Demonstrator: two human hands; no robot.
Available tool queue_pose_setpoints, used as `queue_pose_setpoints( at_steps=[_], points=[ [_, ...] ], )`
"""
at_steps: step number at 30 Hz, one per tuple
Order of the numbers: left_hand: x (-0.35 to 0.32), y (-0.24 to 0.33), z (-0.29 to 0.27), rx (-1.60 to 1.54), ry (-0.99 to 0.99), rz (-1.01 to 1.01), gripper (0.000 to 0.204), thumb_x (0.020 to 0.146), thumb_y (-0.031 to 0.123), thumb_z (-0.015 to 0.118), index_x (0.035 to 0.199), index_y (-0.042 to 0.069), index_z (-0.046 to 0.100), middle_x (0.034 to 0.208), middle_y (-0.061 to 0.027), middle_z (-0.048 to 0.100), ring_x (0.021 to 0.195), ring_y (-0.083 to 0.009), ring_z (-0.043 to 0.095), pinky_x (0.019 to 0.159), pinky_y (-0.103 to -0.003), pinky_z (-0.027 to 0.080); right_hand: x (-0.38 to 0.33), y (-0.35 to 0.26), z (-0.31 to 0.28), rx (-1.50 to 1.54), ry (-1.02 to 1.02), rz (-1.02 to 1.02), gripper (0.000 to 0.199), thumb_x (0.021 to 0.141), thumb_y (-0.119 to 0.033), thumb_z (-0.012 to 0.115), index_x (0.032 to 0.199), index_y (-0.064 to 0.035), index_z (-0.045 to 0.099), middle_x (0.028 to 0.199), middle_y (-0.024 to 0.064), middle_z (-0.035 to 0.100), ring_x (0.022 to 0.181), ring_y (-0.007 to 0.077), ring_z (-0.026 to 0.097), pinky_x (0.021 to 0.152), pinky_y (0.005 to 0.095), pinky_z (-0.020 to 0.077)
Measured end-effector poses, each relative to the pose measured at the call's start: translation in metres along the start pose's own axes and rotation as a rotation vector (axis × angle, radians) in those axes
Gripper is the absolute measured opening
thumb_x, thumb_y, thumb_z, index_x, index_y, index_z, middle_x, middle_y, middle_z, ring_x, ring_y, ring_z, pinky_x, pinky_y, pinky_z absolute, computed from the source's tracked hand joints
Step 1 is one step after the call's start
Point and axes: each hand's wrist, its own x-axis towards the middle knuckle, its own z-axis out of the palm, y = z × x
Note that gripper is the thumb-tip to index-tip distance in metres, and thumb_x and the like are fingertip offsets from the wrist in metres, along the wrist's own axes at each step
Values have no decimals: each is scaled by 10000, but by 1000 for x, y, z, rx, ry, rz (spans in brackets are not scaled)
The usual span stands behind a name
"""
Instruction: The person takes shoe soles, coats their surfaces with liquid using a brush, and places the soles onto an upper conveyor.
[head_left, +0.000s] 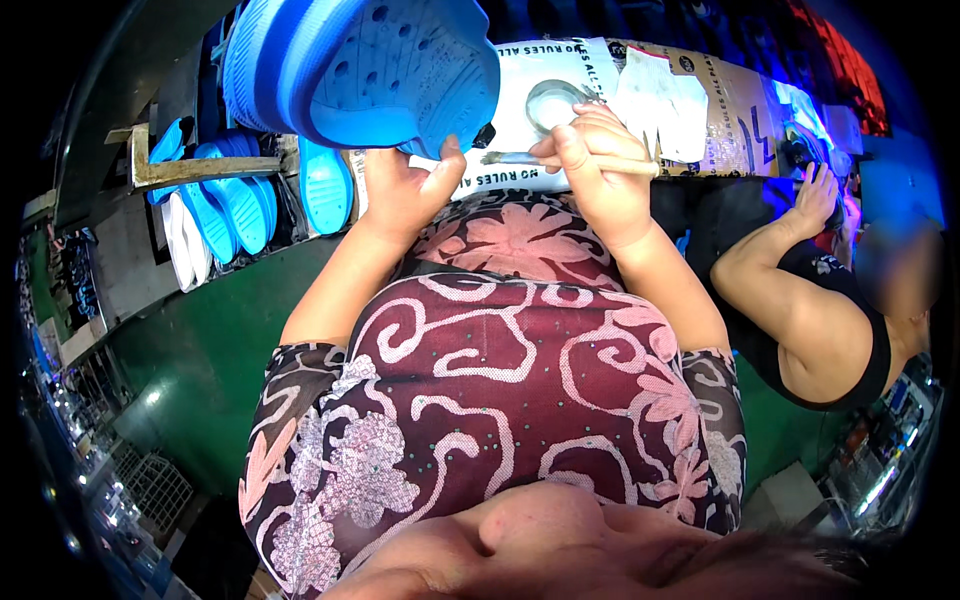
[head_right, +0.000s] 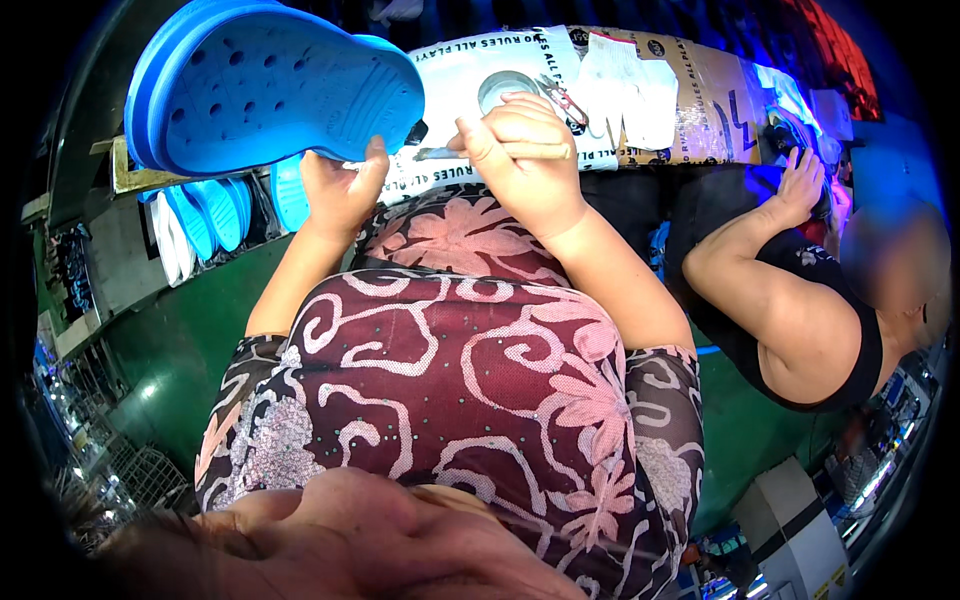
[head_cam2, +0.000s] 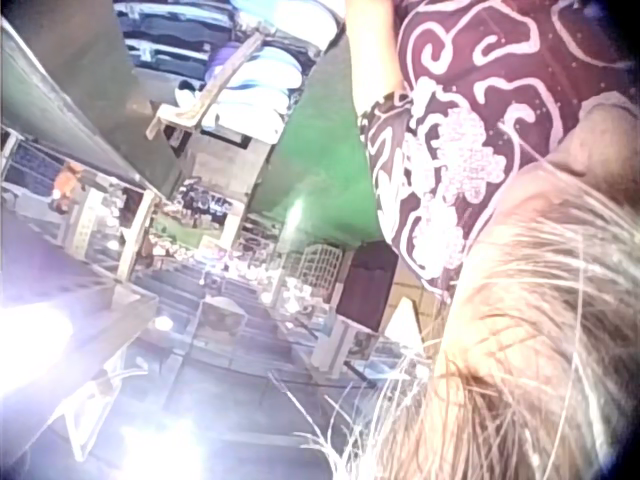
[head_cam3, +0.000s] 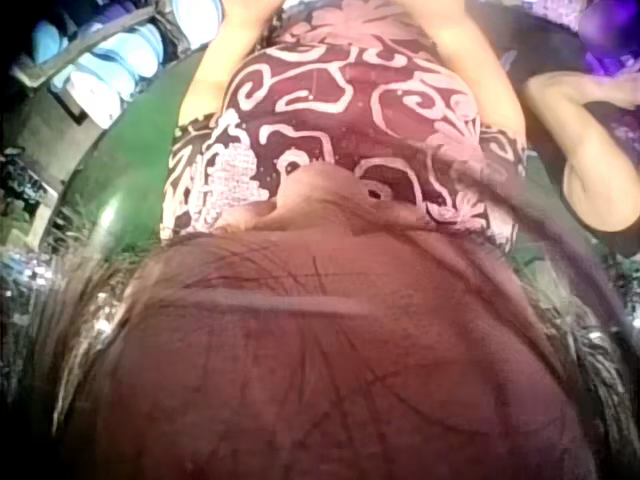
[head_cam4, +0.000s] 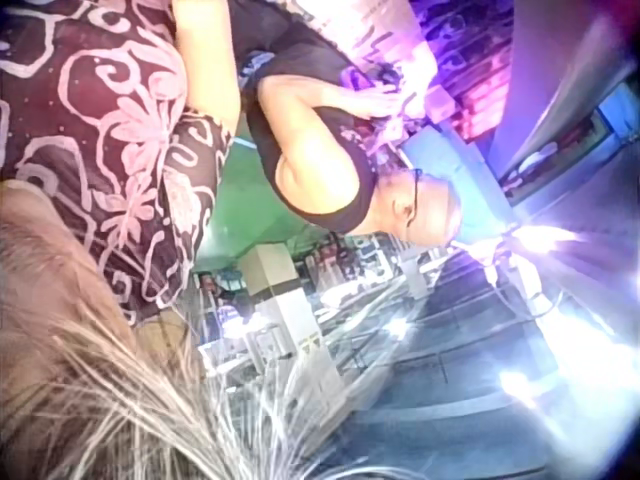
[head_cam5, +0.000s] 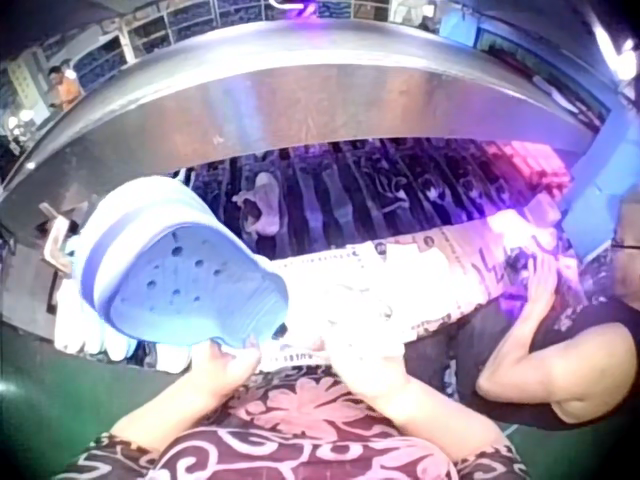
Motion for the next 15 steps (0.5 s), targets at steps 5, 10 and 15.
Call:
queue_pose_setpoints(
  at_steps=[5, 10, 15],
  points=[
    [2, 7, -2, 109, -37, -14, 337, 640, -26, 585, 977, -39, 564, 916, -129, 591, 801, -211, 581, 720, -298, 459, 7, -10, -4, 102, -16, 181, 303, 875, -187, 497, 661, -21, 632, 587, 57, 606, 588, 164, 558, 846, 359, 384],
    [6, -2, -2, 79, -31, 117, 297, 648, -8, 596, 944, -31, 588, 892, -132, 605, 776, -218, 590, 693, -299, 469, 11, -10, -3, -119, -111, -31, 205, 817, -163, 556, 658, -53, 622, 589, 43, 570, 587, 195, 540, 804, 355, 382],
    [11, 5, -3, 166, -53, 177, 283, 654, 0, 605, 936, -34, 599, 889, -140, 618, 772, -227, 603, 671, -308, 479, 12, -13, -11, -213, -93, -123, 121, 709, -152, 653, 608, -102, 610, 563, 12, 542, 583, 186, 524, 776, 349, 374]
  ],
)
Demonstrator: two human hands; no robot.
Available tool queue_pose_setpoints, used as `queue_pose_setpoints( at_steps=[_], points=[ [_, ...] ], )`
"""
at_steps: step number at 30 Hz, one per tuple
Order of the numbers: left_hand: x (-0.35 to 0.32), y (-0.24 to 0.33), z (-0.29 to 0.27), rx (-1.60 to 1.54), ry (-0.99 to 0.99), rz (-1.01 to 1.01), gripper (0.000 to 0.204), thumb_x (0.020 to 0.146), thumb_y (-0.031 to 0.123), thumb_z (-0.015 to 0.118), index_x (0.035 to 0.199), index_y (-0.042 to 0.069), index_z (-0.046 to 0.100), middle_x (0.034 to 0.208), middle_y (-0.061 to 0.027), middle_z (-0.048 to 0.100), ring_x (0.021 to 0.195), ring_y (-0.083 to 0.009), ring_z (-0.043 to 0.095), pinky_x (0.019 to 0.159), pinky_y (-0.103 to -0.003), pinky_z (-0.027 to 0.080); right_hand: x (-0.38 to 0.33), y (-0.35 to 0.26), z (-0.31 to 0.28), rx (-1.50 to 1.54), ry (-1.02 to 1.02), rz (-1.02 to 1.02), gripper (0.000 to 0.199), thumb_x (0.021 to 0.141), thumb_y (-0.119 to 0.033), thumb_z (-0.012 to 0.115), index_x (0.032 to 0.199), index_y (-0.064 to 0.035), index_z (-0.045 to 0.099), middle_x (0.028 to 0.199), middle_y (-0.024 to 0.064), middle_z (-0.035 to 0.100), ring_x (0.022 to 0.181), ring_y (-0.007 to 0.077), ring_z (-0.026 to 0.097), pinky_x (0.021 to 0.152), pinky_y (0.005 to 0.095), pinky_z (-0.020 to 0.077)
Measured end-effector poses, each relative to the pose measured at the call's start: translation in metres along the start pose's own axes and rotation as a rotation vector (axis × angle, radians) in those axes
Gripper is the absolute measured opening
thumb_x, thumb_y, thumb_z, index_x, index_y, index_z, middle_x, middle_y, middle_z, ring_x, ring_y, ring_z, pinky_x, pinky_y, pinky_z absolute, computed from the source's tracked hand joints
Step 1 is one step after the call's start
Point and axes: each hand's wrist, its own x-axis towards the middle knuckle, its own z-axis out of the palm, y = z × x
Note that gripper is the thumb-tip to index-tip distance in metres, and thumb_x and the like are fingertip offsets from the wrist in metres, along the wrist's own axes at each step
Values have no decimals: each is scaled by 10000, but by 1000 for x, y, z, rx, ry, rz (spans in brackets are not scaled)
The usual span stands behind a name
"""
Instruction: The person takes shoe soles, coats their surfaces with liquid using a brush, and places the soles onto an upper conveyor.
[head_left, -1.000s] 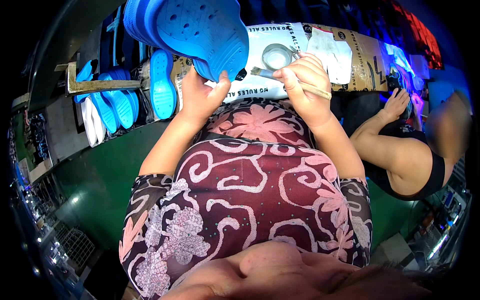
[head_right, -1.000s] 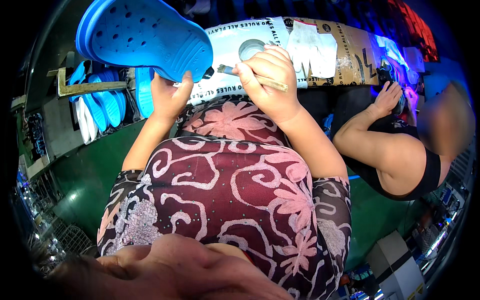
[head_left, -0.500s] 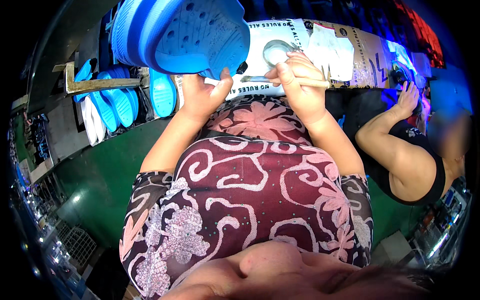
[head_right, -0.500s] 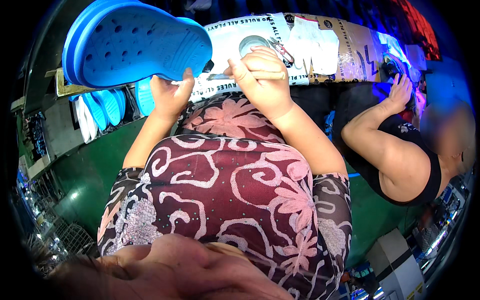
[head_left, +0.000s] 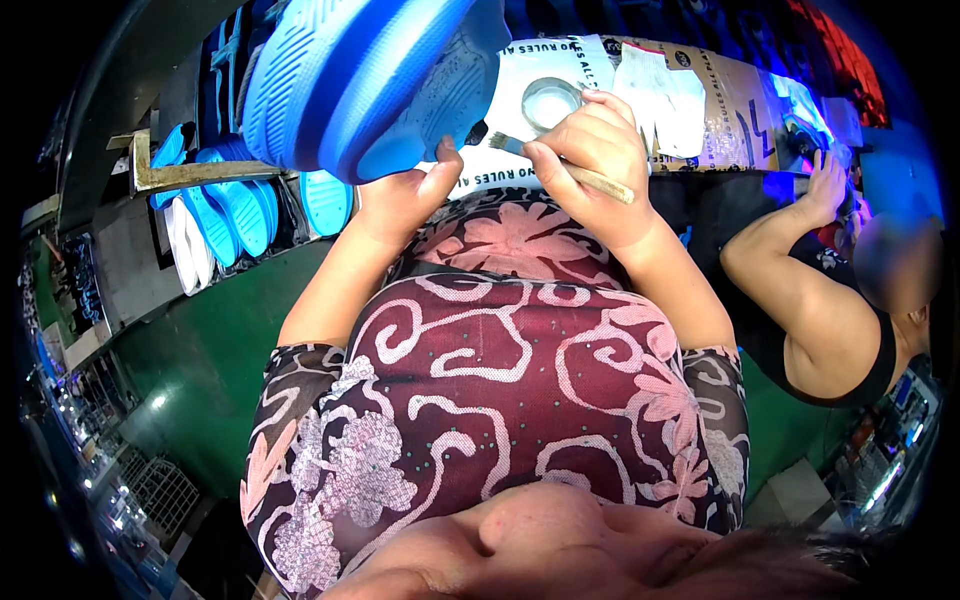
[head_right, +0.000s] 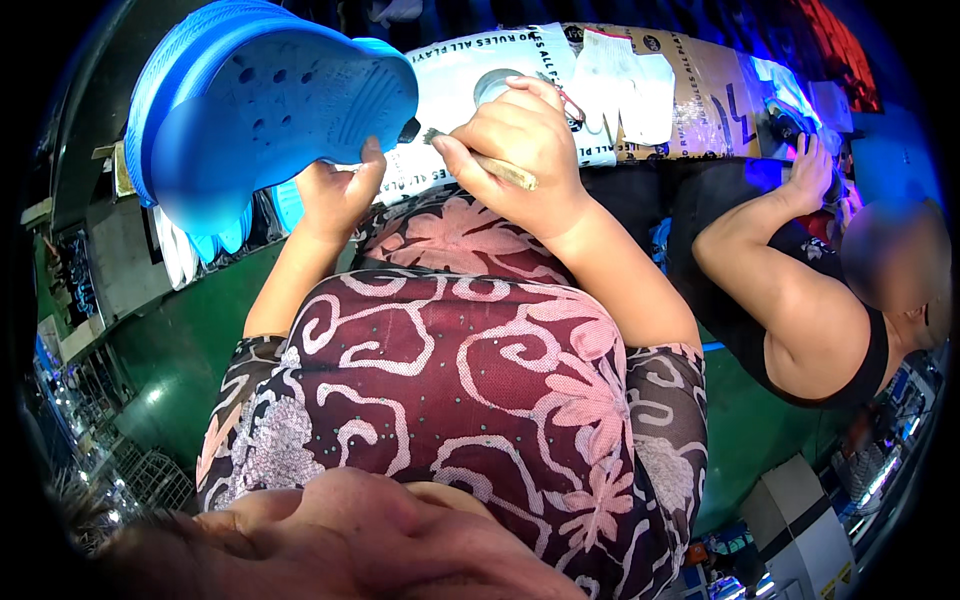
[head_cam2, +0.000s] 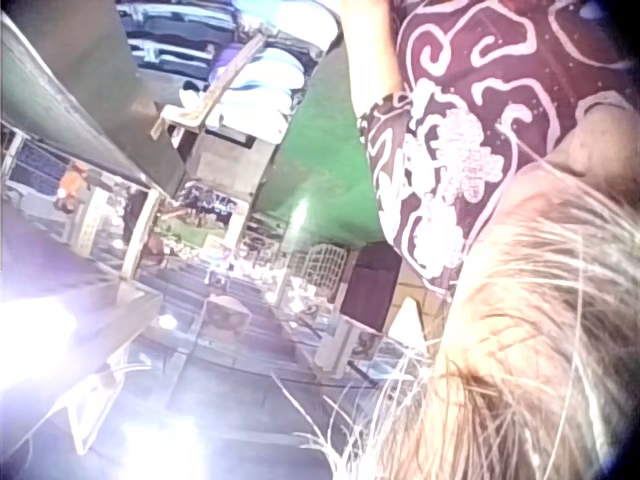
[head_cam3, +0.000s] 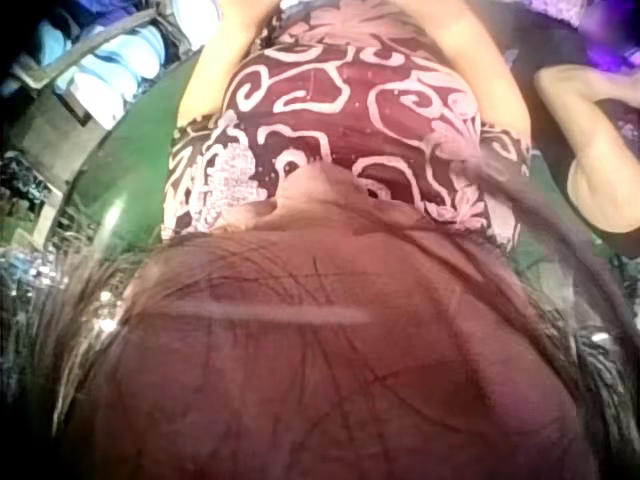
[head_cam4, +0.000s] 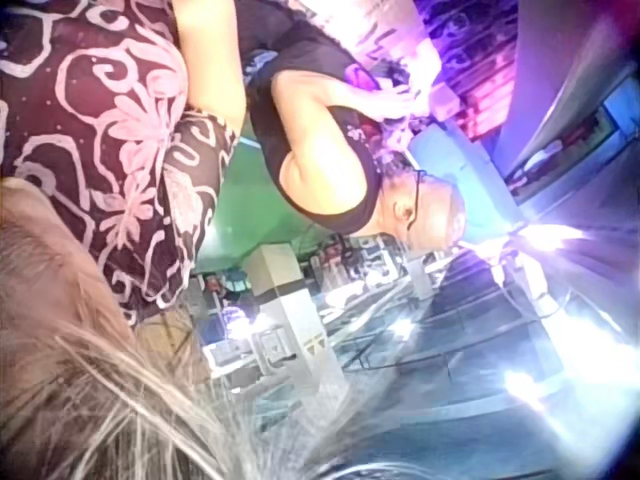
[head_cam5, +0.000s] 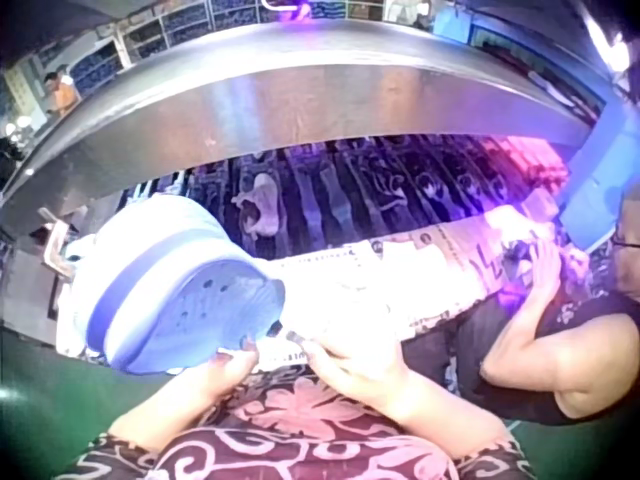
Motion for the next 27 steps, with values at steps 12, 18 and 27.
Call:
queue_pose_setpoints(
  at_steps=[12, 18, 27],
  points=[
    [53, 57, -41, -585, -249, -471, 626, 749, 95, 624, 1259, -38, 287, 1097, -159, 527, 877, -212, 586, 716, -297, 505, -46, 30, -29, 109, 330, 328, 172, 776, -105, 616, 615, -44, 604, 585, 83, 548, 568, 246, 523, 575, 344, 406],
    [156, 96, 36, -873, -1023, -614, 612, 656, 75, 574, 1228, -23, 381, 964, -131, 565, 700, -137, 599, 493, -218, 490, -81, 34, -33, 167, 401, 528, 238, 864, -139, 520, 716, 13, 627, 610, 82, 572, 569, 179, 538, 547, 287, 415],
    [350, 129, 223, -1661, -827, -649, 271, 819, 148, 614, 963, -52, 501, 824, -142, 602, 680, -221, 589, 618, -278, 511, -92, 41, -23, 332, 511, 756, 239, 886, -150, 509, 756, 18, 617, 656, 54, 595, 586, 105, 526, 556, 237, 417]
  ],
)
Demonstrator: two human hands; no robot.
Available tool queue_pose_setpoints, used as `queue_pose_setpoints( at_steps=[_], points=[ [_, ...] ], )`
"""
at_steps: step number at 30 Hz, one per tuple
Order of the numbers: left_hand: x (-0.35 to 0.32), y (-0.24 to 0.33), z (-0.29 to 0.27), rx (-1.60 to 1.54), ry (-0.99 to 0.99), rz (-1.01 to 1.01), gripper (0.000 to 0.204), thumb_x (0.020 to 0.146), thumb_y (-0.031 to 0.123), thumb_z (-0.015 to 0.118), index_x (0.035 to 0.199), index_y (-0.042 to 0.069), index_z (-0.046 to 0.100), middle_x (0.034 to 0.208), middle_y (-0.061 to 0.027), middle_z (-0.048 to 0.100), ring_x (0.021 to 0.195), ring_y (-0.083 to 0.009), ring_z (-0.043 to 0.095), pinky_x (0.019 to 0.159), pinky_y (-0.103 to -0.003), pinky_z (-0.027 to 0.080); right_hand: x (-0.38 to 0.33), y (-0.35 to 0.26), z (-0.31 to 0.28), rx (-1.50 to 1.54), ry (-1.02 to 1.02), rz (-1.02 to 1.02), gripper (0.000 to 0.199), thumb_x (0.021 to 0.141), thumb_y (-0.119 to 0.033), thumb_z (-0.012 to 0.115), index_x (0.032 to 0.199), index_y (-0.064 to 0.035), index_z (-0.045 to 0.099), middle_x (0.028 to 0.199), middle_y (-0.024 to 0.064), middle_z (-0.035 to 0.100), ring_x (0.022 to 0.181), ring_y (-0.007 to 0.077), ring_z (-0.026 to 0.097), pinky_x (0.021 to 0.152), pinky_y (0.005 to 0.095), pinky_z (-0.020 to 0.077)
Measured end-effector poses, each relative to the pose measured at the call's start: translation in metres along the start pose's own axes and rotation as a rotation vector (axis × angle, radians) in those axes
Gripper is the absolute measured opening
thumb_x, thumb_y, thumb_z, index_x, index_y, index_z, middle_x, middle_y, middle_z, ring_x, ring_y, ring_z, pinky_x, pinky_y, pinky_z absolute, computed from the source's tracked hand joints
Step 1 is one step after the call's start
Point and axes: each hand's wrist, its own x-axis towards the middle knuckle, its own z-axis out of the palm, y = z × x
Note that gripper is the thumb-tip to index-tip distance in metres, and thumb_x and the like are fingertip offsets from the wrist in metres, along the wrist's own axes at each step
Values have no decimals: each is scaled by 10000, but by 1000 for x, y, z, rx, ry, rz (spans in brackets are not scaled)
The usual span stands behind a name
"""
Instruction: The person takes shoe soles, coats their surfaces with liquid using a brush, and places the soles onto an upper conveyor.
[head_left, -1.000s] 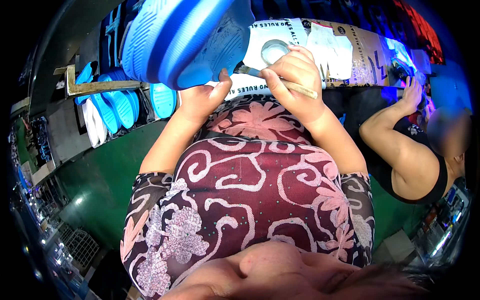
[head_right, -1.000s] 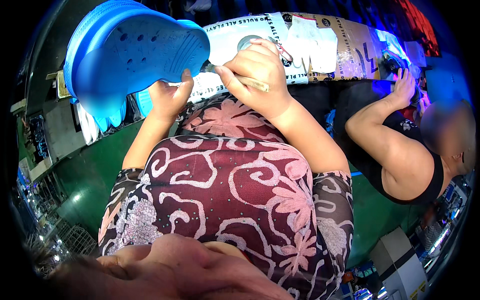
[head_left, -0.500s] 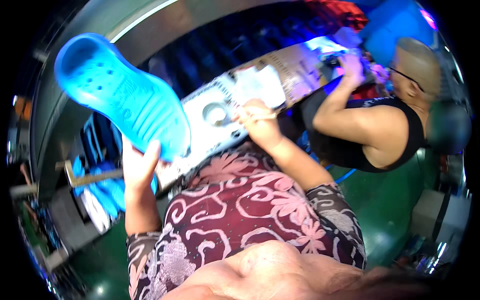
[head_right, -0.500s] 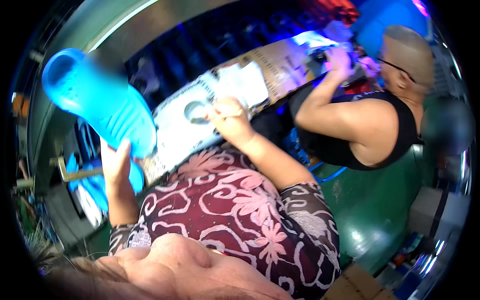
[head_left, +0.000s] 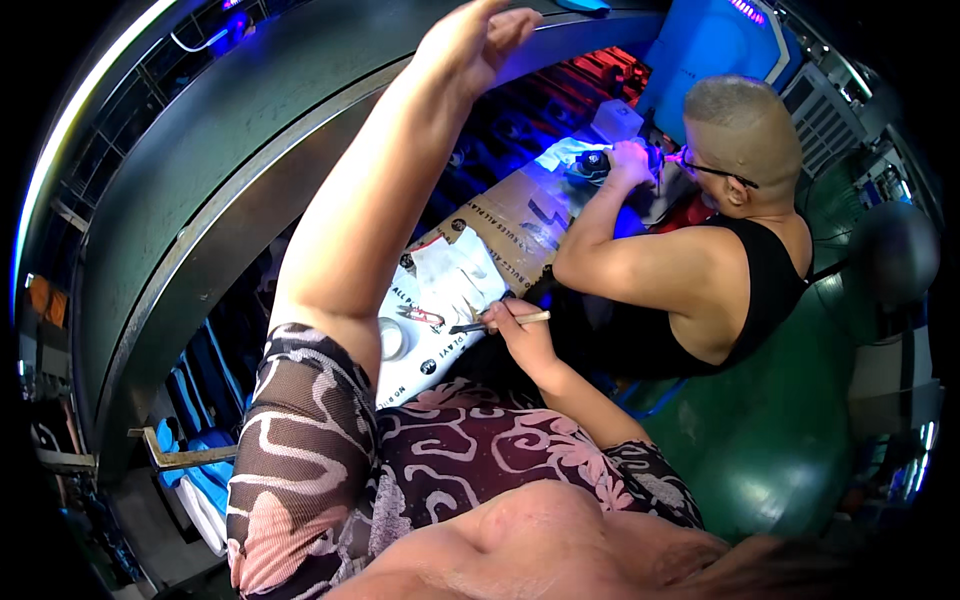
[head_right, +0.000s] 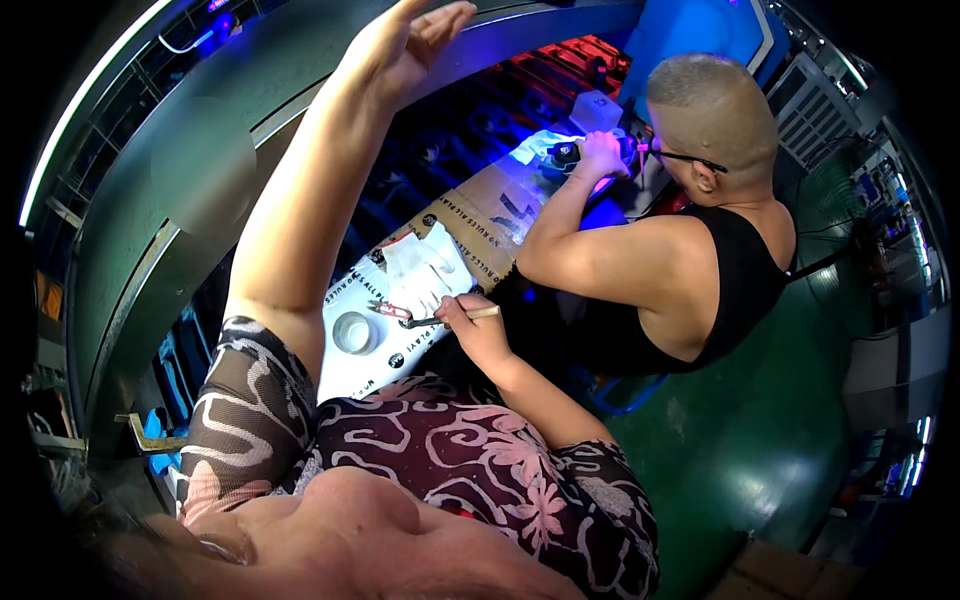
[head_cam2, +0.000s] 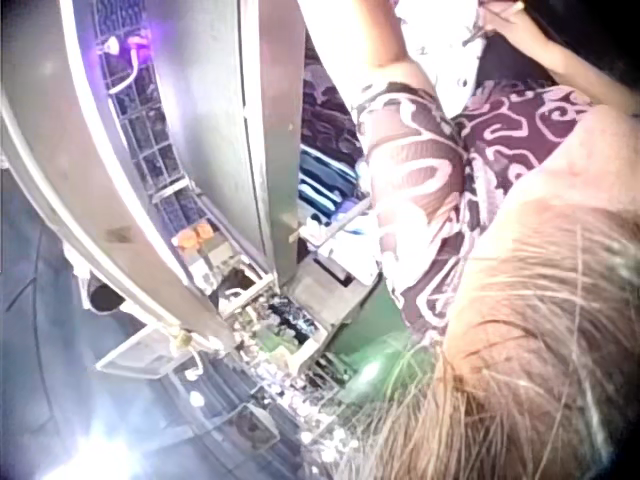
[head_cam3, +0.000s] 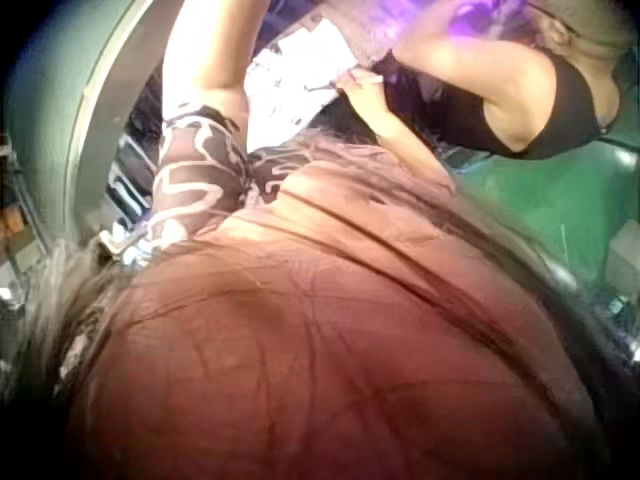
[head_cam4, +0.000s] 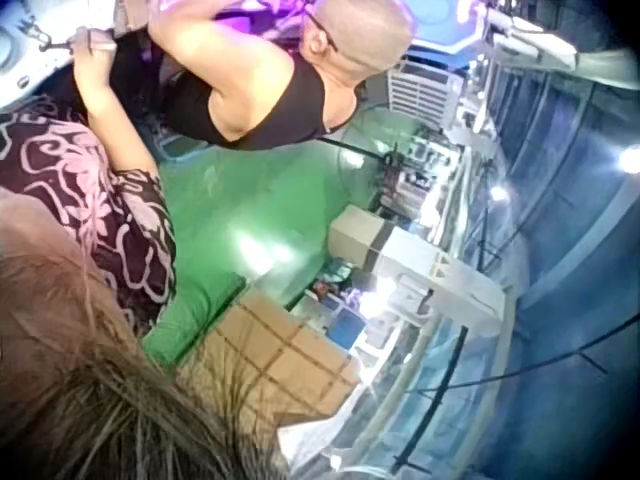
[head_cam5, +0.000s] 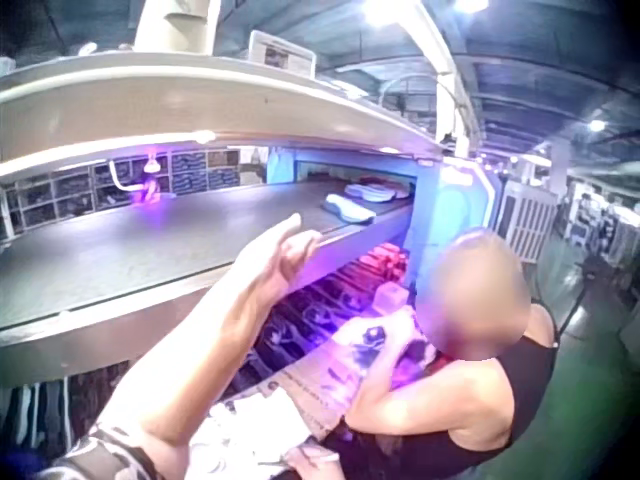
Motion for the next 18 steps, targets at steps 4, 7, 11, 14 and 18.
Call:
queue_pose_setpoints(
  at_steps=[4, 7, 11, 14, 18],
  points=[
    [-131, -44, 12, 365, 87, 312, 418, 855, 272, 565, 1129, -30, 475, 993, -194, 590, 936, -299, 595, 862, -336, 467, -4, 3, 5, 25, -29, 72, 245, 891, -149, 501, 755, 15, 619, 655, 53, 594, 588, 107, 528, 559, 237, 418],
    [-250, -50, -67, 810, 406, 209, 459, 879, 318, 519, 1225, 25, 445, 965, -119, 595, 848, -196, 605, 757, -297, 494, -3, 8, 14, 178, -66, 65, 267, 898, -163, 491, 754, 21, 622, 656, 56, 592, 605, 111, 541, 579, 237, 435],
    [-461, -60, -162, 1491, 1029, 308, 184, 821, 85, 583, 962, -34, 582, 932, -88, 598, 854, -165, 566, 777, -253, 434, -2, 17, 26, 166, -121, 61, 250, 885, -174, 513, 754, -1, 638, 621, 29, 574, 576, 81, 515, 540, 228, 418],
    [-618, -89, -191, 1598, 1518, 162, 152, 800, 119, 597, 780, -25, 553, 764, -79, 560, 703, -156, 507, 652, -278, 402, 0, 20, 40, 236, -145, 79, 255, 885, -186, 517, 752, -5, 638, 625, 27, 578, 572, 83, 514, 539, 225, 414],
    [-692, -138, -187, 831, 1953, 28, 247, 830, 280, 585, 739, 54, 546, 676, -29, 540, 583, -118, 478, 506, -262, 382, 0, 7, 70, 247, -235, 172, 269, 886, -219, 524, 756, -10, 632, 661, 34, 595, 584, 83, 519, 547, 224, 418]
  ],
)
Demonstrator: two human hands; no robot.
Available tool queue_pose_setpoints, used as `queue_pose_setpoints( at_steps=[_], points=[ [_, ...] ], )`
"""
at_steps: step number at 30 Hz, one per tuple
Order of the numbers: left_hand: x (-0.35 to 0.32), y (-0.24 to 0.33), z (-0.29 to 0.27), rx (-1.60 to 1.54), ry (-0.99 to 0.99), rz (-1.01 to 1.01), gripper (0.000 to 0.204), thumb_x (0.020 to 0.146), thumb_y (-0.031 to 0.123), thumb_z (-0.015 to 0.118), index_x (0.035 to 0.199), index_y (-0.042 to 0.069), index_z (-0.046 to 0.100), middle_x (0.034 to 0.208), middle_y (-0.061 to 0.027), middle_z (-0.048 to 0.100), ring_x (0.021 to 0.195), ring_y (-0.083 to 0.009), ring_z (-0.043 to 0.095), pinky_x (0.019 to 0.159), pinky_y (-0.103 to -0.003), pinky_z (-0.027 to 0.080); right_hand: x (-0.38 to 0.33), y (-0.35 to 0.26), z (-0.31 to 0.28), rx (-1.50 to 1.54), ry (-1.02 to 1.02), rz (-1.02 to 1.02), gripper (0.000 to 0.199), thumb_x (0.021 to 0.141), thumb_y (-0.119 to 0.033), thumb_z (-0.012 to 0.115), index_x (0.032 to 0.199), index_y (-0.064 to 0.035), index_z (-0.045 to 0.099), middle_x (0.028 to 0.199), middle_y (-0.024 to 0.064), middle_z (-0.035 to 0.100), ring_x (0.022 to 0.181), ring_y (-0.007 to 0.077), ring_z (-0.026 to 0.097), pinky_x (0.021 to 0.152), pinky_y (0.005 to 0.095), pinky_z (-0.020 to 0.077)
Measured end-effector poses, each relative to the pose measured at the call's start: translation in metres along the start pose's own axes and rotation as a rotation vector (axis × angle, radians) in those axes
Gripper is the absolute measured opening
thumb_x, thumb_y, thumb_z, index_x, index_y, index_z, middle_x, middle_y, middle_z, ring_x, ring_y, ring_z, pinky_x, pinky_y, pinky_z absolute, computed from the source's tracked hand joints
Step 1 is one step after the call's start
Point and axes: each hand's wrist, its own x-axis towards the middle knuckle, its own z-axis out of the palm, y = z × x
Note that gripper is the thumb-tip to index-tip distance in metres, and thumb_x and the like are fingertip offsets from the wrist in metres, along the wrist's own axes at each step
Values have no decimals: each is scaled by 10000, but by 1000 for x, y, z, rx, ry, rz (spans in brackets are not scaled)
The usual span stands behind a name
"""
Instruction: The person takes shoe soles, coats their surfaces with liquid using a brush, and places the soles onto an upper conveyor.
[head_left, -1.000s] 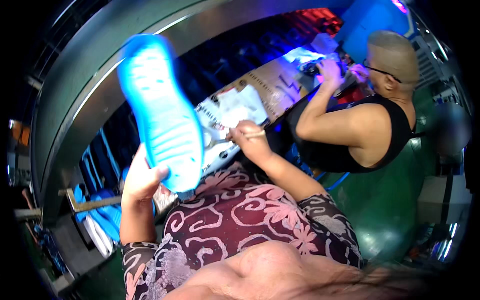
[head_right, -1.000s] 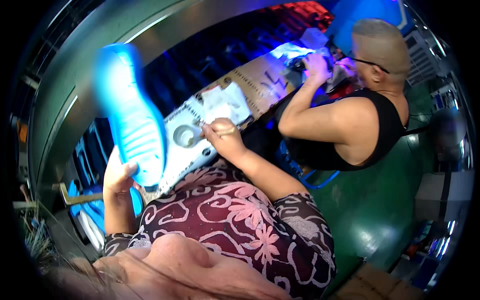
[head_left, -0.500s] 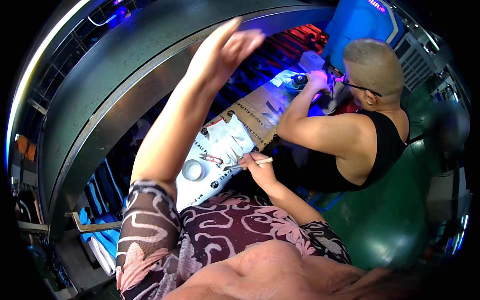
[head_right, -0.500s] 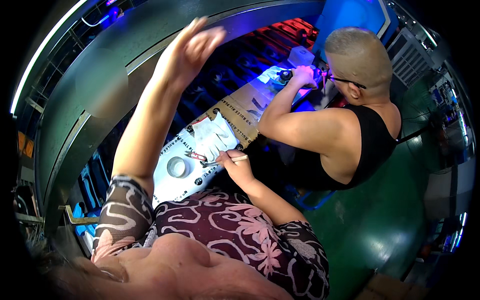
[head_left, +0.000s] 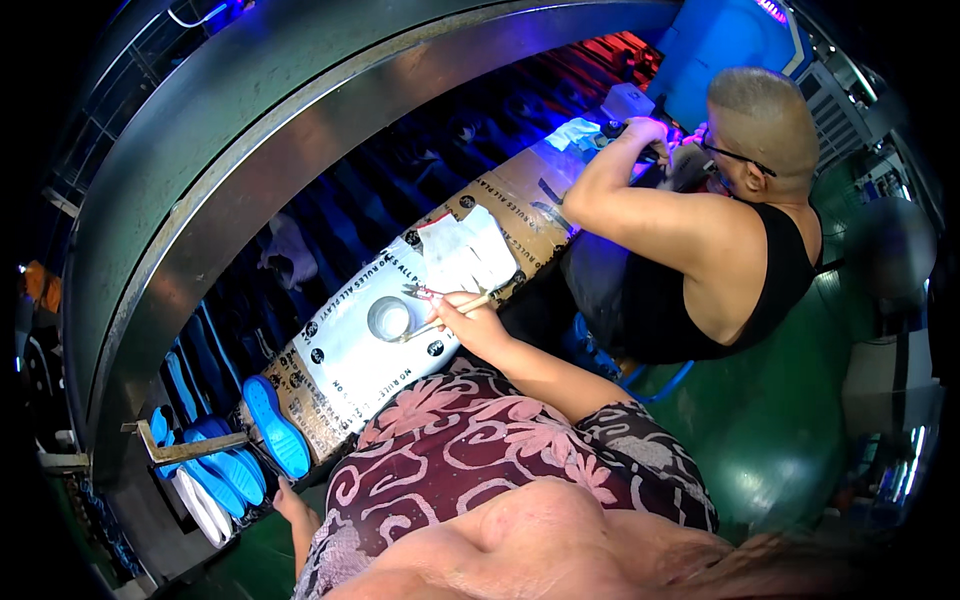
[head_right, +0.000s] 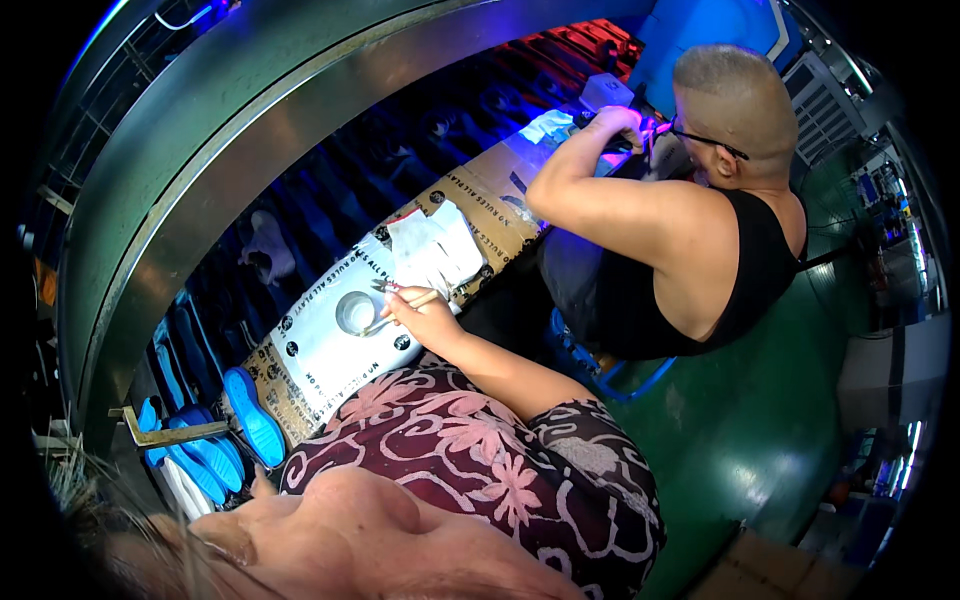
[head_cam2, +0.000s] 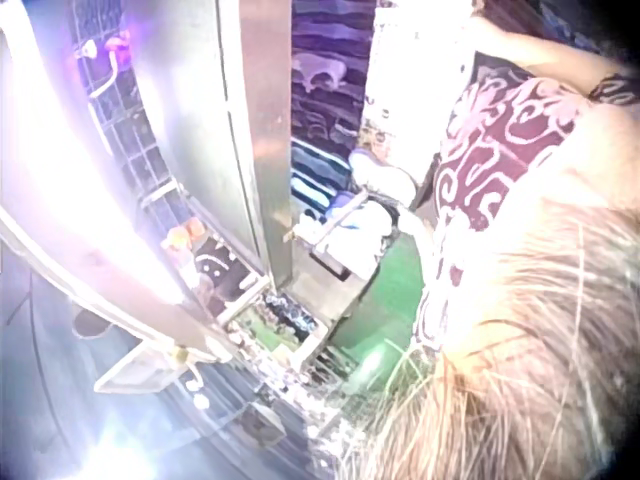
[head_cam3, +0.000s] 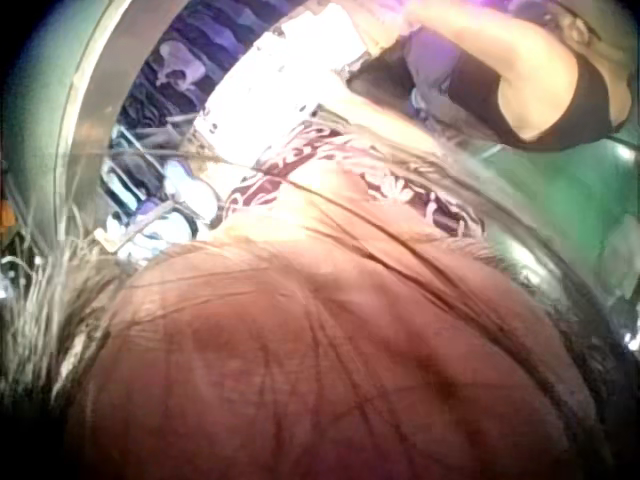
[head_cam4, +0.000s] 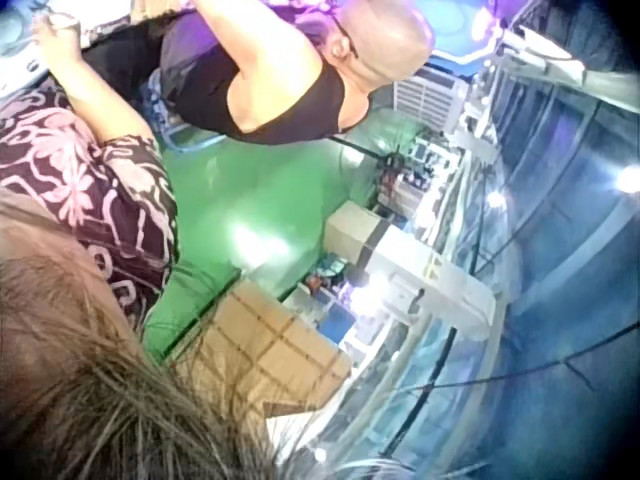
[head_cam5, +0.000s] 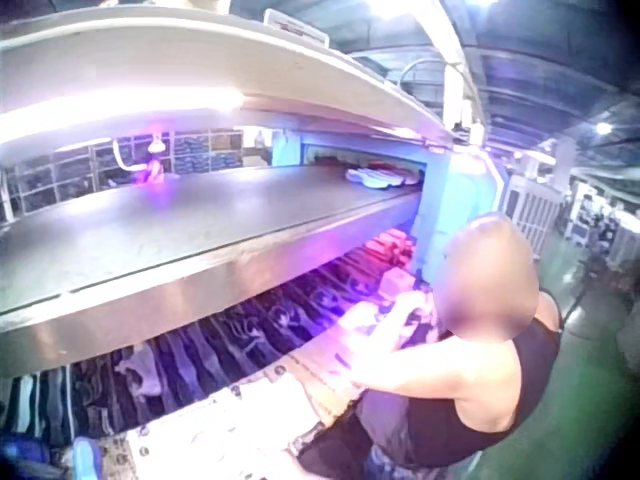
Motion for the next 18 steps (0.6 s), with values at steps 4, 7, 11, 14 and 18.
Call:
queue_pose_setpoints(
  at_steps=[4, 7, 11, 14, 18],
  points=[
    [5, -6, 8, -335, -283, -267, 285, 840, 322, 578, 1041, 125, 531, 876, -23, 582, 708, -128, 554, 566, -248, 484, 3, 7, 19, -85, -61, -33, 274, 881, -221, 531, 738, -7, 626, 664, 39, 585, 600, 98, 523, 558, 239, 425],
    [58, -45, 24, -671, -175, -411, 313, 847, 152, 541, 1136, 40, 503, 1001, -81, 577, 902, -212, 554, 786, -326, 466, -2, -3, 21, -140, -64, 48, 239, 876, -178, 526, 747, -8, 632, 693, 40, 587, 635, 96, 520, 595, 227, 423],
    [-5, 63, 39, -869, -685, -399, 141, 819, 181, 577, 871, 76, 500, 753, -43, 532, 656, -146, 511, 590, -268, 427, -8, -9, -2, -186, 9, 47, 262, 900, -182, 489, 769, -2, 628, 702, 53, 611, 639, 102, 544, 605, 233, 432],
    [-49, 86, 42, -889, -588, -340, 230, 822, 202, 567, 992, 69, 489, 830, -31, 535, 677, -132, 490, 557, -262, 417, -4, -8, -6, -208, 1, 49, 299, 909, -206, 482, 761, 18, 614, 688, 64, 592, 623, 115, 523, 631, 239, 417],
    [-124, 121, 57, -538, -663, -43, 513, 798, 135, 589, 1244, 25, 363, 1116, -103, 529, 971, -194, 543, 812, -355, 468, 1, -27, 1, -181, -49, 54, 327, 910, -237, 483, 756, 24, 605, 725, 86, 593, 648, 125, 521, 647, 249, 416]
  ],
)
